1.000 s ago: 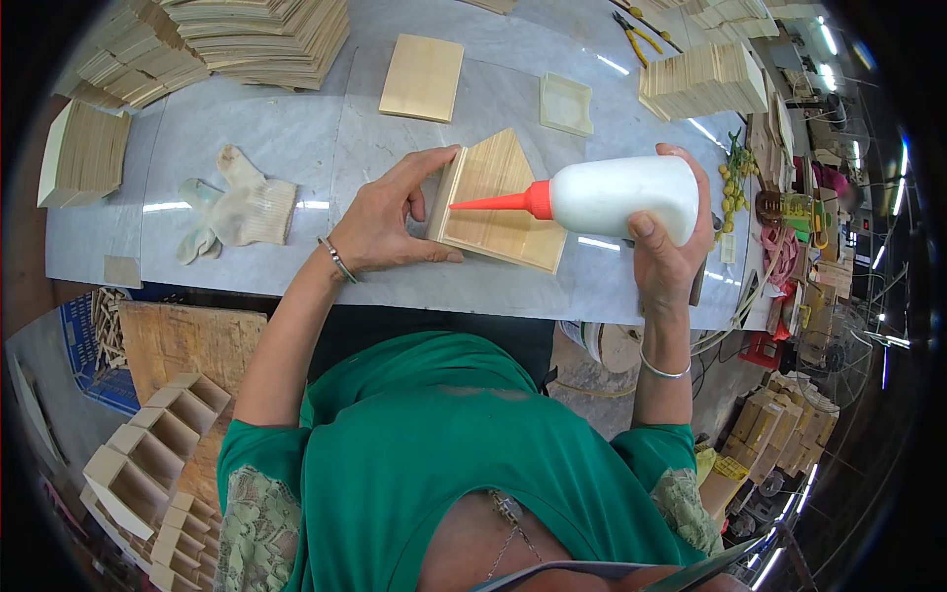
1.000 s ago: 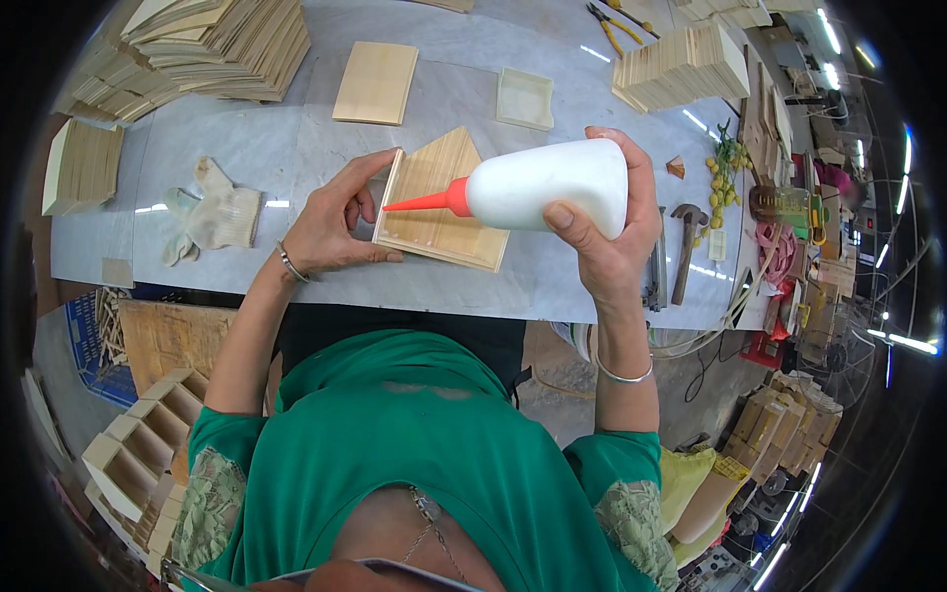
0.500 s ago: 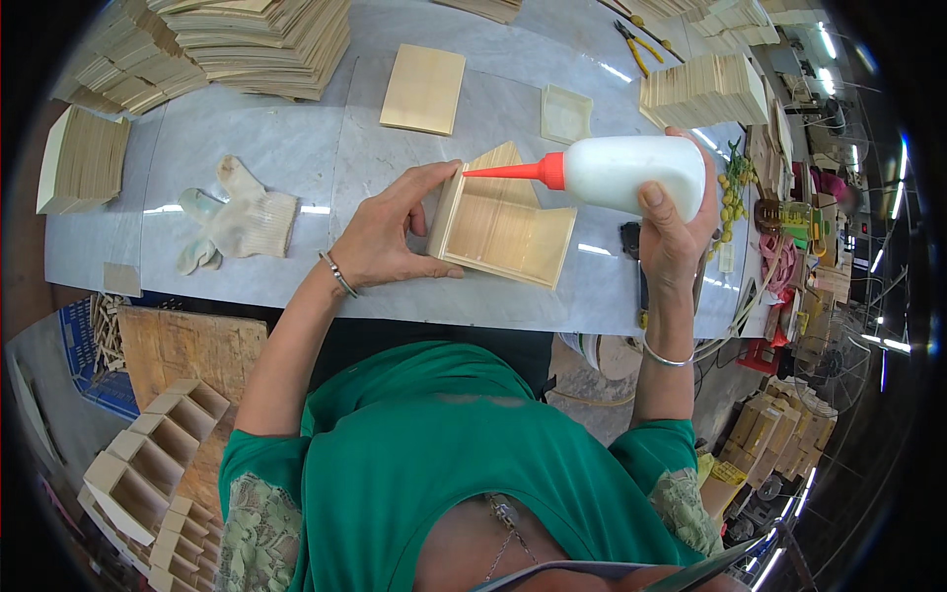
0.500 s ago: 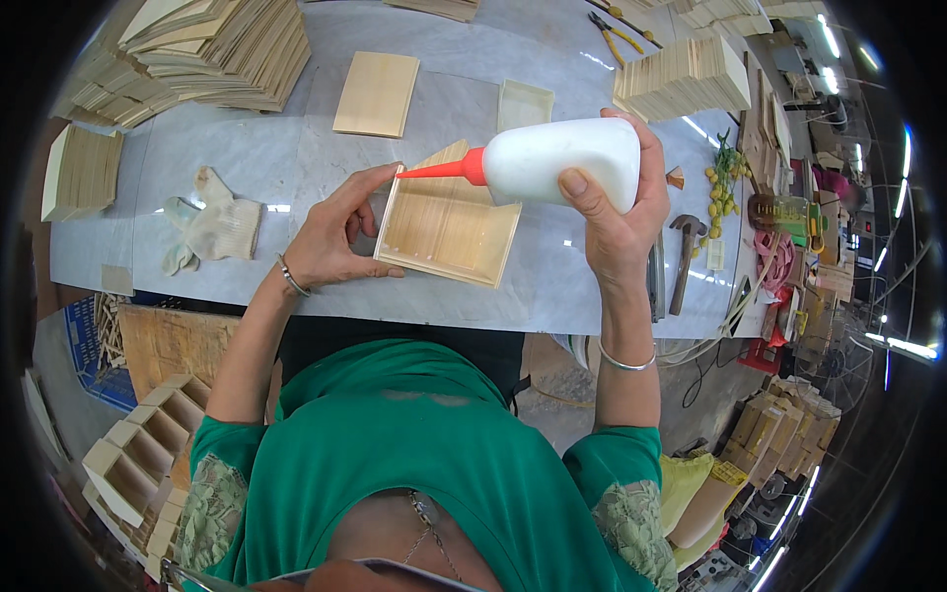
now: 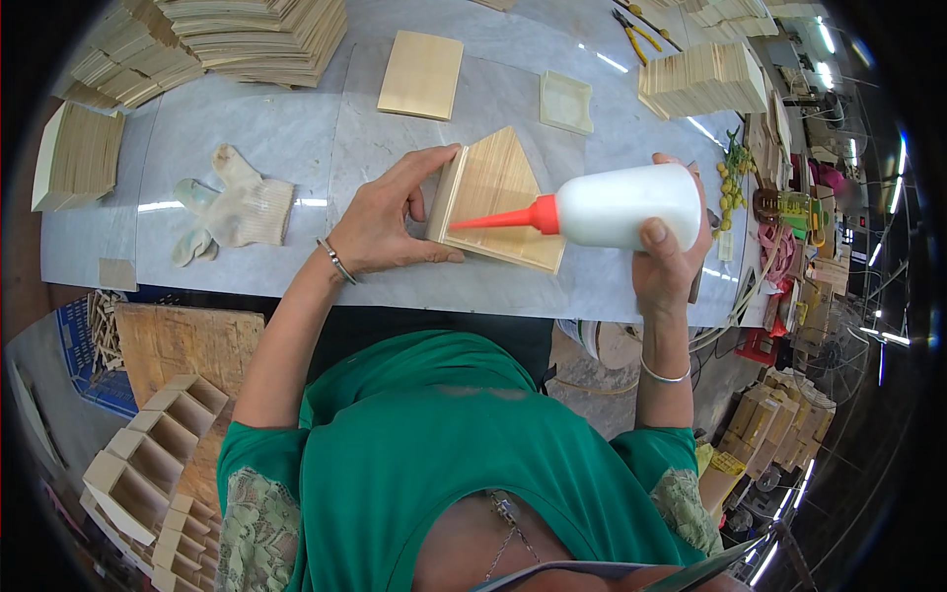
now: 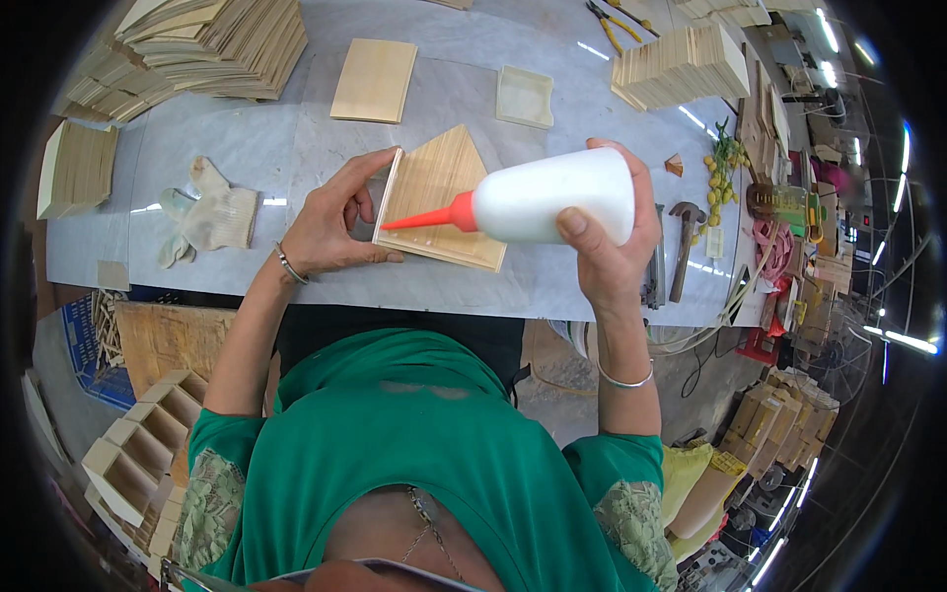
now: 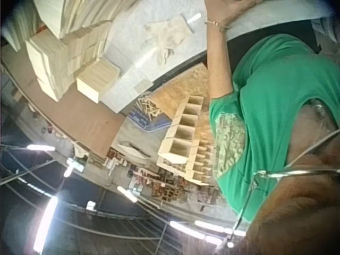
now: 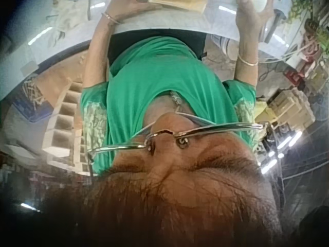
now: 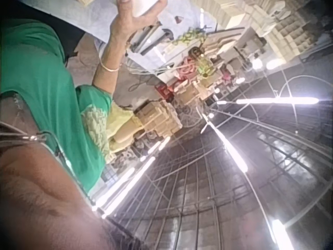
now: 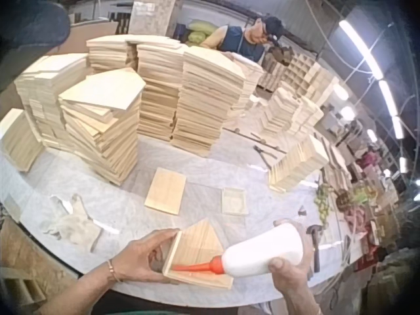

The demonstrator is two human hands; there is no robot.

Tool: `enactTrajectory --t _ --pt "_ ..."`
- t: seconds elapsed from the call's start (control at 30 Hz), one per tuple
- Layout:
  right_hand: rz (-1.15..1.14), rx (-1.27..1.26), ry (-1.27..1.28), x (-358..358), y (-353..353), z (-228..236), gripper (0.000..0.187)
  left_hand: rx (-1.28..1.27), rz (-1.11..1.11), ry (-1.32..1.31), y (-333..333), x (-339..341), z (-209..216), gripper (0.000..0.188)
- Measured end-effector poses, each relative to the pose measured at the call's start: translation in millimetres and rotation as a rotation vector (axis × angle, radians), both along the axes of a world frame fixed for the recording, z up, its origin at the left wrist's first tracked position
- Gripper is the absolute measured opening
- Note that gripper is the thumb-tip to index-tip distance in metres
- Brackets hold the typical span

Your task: Assembling small wooden houses or birdhouses using wood glue and a pneumatic nail gun.

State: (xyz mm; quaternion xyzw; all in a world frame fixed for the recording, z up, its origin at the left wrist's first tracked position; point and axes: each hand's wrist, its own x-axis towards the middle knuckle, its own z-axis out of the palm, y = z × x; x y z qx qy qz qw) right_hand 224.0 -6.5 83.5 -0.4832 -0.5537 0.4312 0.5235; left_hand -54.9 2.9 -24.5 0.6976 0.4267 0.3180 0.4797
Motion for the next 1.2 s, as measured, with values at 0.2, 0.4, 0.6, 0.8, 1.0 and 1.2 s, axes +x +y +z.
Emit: enactTrajectory --t 0.2,0.4,0.6,0.8,1.0,1.2 --pt "-0.010 0.027 -0.085 -7 -7 3 0.072 0.021 0.013 0.011 -2 1 -1 0.103" --pt "0.001 0.017 -0.134 -2 -11 6 0.073 -0.003 0.028 -0.005 -2 2 -2 0.106" --pt "-0.008 0.037 -0.158 9 -16 9 0.072 -0.024 0.018 0.013 -1 2 0 0.104" --pt "-0.028 0.043 -0.179 24 -22 12 0.072 -0.024 0.014 0.037 -1 2 -1 0.104" --pt "-0.066 0.062 -0.202 36 -28 14 0.073 -0.038 0.032 0.016 -2 4 1 0.104" --pt "-0.118 0.036 -0.209 49 -38 19 0.072 -0.047 0.032 0.020 -2 3 3 0.104"
